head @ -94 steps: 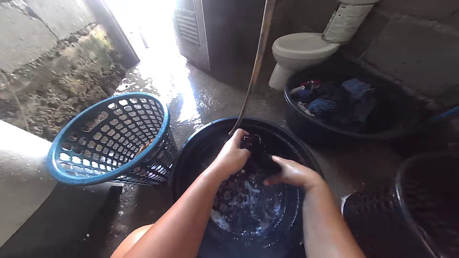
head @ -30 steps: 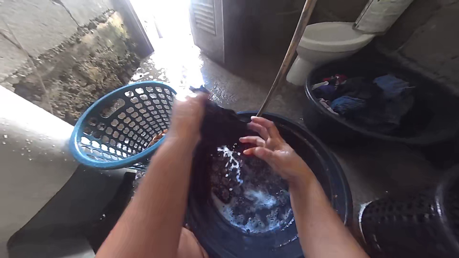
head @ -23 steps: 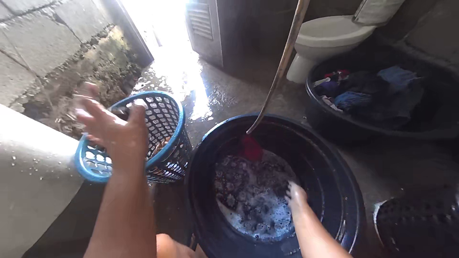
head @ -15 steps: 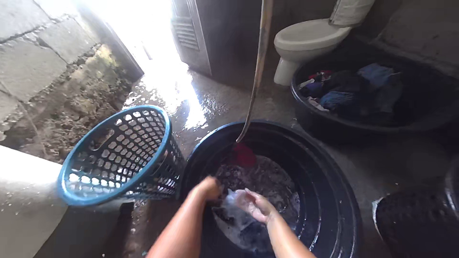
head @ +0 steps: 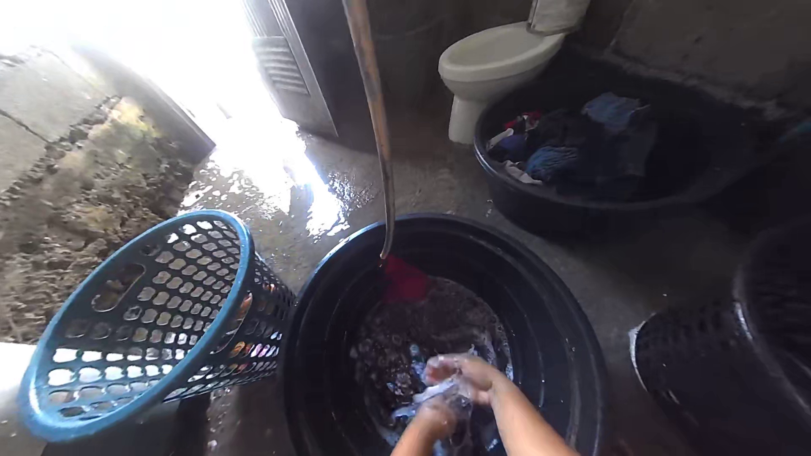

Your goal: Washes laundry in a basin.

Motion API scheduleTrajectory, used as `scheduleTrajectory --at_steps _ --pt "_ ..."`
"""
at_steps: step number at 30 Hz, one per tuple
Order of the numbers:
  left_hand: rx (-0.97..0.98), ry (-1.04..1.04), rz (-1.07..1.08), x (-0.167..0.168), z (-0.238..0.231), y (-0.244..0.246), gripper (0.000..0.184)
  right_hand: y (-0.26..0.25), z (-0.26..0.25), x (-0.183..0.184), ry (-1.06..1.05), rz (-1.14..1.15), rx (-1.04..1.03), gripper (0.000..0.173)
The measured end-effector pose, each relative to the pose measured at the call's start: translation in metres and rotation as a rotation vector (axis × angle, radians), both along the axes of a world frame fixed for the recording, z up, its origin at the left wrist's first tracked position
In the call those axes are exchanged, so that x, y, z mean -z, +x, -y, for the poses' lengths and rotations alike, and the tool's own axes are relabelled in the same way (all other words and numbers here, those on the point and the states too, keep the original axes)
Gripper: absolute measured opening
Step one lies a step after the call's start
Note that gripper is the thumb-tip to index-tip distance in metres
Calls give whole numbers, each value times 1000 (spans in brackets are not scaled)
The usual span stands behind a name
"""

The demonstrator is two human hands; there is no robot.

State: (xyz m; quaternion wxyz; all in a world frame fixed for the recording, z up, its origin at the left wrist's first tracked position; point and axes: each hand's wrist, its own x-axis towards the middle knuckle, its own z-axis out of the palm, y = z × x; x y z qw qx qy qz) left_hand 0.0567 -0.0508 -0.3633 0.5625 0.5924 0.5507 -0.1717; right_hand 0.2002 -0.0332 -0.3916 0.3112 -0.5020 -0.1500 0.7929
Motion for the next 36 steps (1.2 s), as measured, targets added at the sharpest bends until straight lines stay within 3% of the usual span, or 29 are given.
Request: scheduleTrajectory --at_steps 1,3,6,10,12,14,17,19,23,25,26,28,29,32,36 --pt "31 82 -15 -25 -17 7 49 3 -8 -8 42 -38 112 37" --pt "156 197 -23 -96 -52 12 39 13 -21 -18 27 118 300 32" --pt "182 351 -51 -229 -81 -2 30 28 -25 -18 28 392 136 41" --pt "-102 802 226 -342 -64 -50 22 9 -17 -30 -2 385 53 58" --pt "-366 949 349 -378 -55 -63 23 -1 -20 -47 16 231 83 67" --pt "-577 1007 511 -393 -56 -78 30 -4 -27 -75 146 55 104 61" --pt "-703 1060 666 -385 -62 -106 29 14 -41 -104 451 68 -49 33" --pt "-800 1034 642 -373 -64 -122 33 35 -46 -124 551 145 -8 20" --pt "-961 861 240 -319 -87 -162 34 83 -43 -146 598 62 281 12" --pt "-820 792 -97 -273 -107 -174 30 99 -44 -143 510 304 321 13" --pt "-722 709 -215 -246 -119 -177 33 103 -47 -135 447 516 264 25" --pt "-475 547 -344 -192 -137 -164 44 104 -56 -102 386 851 77 48" --pt "-344 496 -363 -167 -140 -151 49 97 -58 -86 373 934 13 48" --pt "-116 344 -348 -96 -121 -109 44 65 -54 -56 281 959 -198 41" --pt "18 55 -290 -1 -46 -85 53 24 -21 -12 243 758 -631 50"
